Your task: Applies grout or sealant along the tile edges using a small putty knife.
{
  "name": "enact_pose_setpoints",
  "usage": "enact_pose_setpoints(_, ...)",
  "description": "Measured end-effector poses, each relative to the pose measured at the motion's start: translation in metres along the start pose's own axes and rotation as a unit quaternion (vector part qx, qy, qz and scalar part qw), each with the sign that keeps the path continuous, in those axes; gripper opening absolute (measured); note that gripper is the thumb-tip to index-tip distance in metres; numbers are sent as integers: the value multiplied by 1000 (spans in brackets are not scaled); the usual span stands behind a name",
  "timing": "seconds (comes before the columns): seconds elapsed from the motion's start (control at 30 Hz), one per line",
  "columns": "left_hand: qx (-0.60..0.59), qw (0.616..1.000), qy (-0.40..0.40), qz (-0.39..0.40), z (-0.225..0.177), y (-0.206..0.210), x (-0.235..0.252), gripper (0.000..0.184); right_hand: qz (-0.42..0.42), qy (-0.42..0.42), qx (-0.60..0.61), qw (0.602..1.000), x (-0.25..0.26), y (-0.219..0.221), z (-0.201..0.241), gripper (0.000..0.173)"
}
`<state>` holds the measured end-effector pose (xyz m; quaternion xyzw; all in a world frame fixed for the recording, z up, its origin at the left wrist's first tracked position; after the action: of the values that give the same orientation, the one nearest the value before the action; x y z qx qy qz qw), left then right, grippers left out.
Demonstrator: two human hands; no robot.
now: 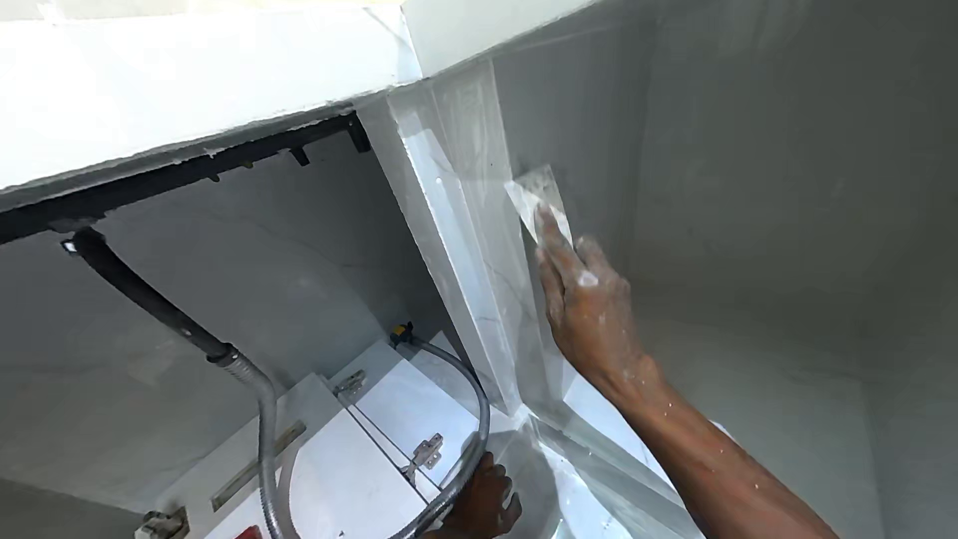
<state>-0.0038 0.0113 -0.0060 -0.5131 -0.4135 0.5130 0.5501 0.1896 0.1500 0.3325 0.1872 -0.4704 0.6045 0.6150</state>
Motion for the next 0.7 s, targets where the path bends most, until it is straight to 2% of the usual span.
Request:
enact_pose_setpoints(0.13,3,1000,7,15,-1,-2,2,47,-30,-27,-14,999,-25,16,-22,50)
enact_pose_setpoints(0.3,8,1000,5,-3,-1,0,1,46,-24,-24,-4,999,26,-9,17,51)
enact_pose_setpoints(0.53,15,1000,16,-19,0,4,3,47,-36,-34,-8,999,15,0,3,49)
enact_pose_setpoints(0.7,4,1000,15,-19,1,3,1,45,5,-18,21,1000,41,-30,34,51)
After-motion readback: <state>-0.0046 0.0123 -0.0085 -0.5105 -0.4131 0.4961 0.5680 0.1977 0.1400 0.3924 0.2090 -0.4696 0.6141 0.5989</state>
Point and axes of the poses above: each hand's wrist, its own x-axis towards the middle knuckle, its own y-axis out of the palm, z = x × y, the point moved 2 cm from there along x, towards the middle knuckle, and after that the axes turned 12 degrees about x, right-handed, at the moved point
